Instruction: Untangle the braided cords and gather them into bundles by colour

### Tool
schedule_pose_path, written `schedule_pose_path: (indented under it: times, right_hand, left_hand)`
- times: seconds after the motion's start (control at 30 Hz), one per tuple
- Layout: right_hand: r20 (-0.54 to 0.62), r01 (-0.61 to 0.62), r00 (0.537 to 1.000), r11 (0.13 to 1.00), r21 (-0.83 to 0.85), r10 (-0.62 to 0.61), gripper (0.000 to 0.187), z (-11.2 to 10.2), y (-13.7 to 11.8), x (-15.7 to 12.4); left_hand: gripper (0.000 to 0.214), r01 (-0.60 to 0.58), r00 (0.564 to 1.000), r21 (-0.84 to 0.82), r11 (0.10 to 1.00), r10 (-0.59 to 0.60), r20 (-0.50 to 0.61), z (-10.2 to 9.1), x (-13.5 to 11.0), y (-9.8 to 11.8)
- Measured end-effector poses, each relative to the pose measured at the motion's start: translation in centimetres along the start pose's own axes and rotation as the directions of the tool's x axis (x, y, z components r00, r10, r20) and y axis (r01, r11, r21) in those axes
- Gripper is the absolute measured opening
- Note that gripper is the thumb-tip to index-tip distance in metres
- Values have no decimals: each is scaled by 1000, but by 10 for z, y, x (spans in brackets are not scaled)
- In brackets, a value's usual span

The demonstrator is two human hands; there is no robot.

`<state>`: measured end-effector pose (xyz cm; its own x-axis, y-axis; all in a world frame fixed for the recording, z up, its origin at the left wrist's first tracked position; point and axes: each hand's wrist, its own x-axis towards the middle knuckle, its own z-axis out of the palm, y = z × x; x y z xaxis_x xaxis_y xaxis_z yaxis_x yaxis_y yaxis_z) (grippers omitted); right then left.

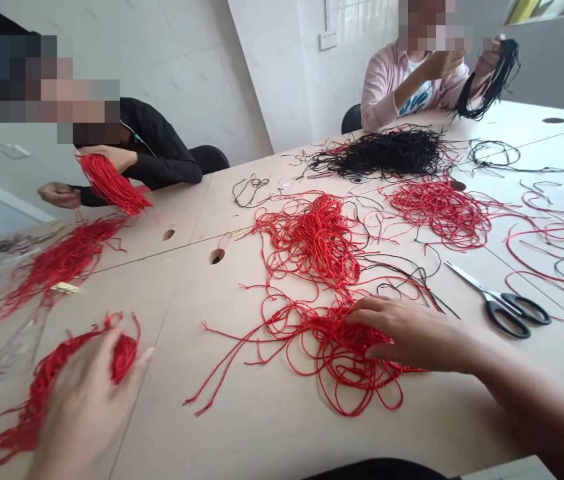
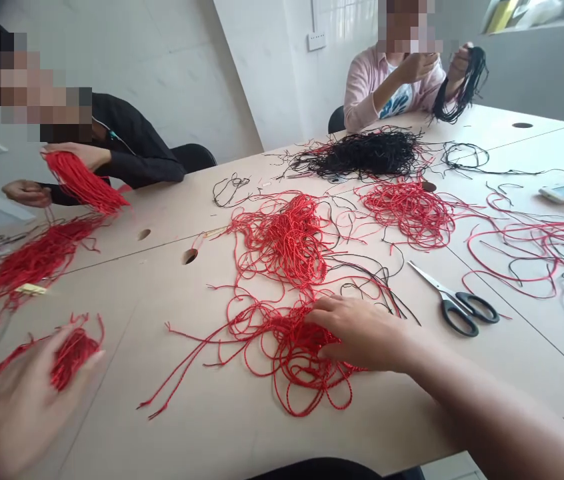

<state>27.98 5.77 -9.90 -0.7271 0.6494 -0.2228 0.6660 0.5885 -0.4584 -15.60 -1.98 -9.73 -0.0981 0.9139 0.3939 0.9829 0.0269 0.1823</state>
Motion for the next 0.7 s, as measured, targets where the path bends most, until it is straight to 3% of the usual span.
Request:
schedule_pose_path:
  times: [0.07, 0.13, 0.17, 0.23, 0.37, 0.5, 0.6, 0.7]
  right_hand:
    - [3, 37, 999, 999, 6, -37, 43, 4, -4, 4]
    - [-8, 63, 998, 998, 16, -62, 43, 6, -6, 7]
    - [-14, 68, 998, 997, 22, -68, 42, 6, -6, 7]
    - [-16, 66, 998, 997, 38, -66, 42, 5, -4, 8]
    - [-10, 47, 999, 997, 54, -46, 42, 2, -1, 7]
    - [-16, 65, 998, 995, 72, -64, 41, 3, 2, 5]
    - [-41, 71, 997, 996, 61, -69, 40, 6, 3, 4]
    - [-82, 86, 993, 996, 32, -83, 35, 10, 4, 5]
  left_hand:
    - [25, -72, 990, -82, 994, 81, 113, 12, 7, 55]
    - [27, -92, 955, -212, 973, 146, 257, 31, 14, 101]
    - [27, -59, 927, -284, 957, 159, 340, 41, 18, 118]
    - [23, -46, 901, -318, 947, 176, 396, 59, 26, 138]
    - [9, 34, 870, -345, 938, 142, 471, 71, 38, 144]
    - [12, 212, 815, -438, 874, 89, 572, 56, 45, 141]
    - [20, 328, 781, -518, 790, 82, 619, 38, 47, 147]
    - [22, 466, 756, -639, 612, 100, 647, 19, 46, 158]
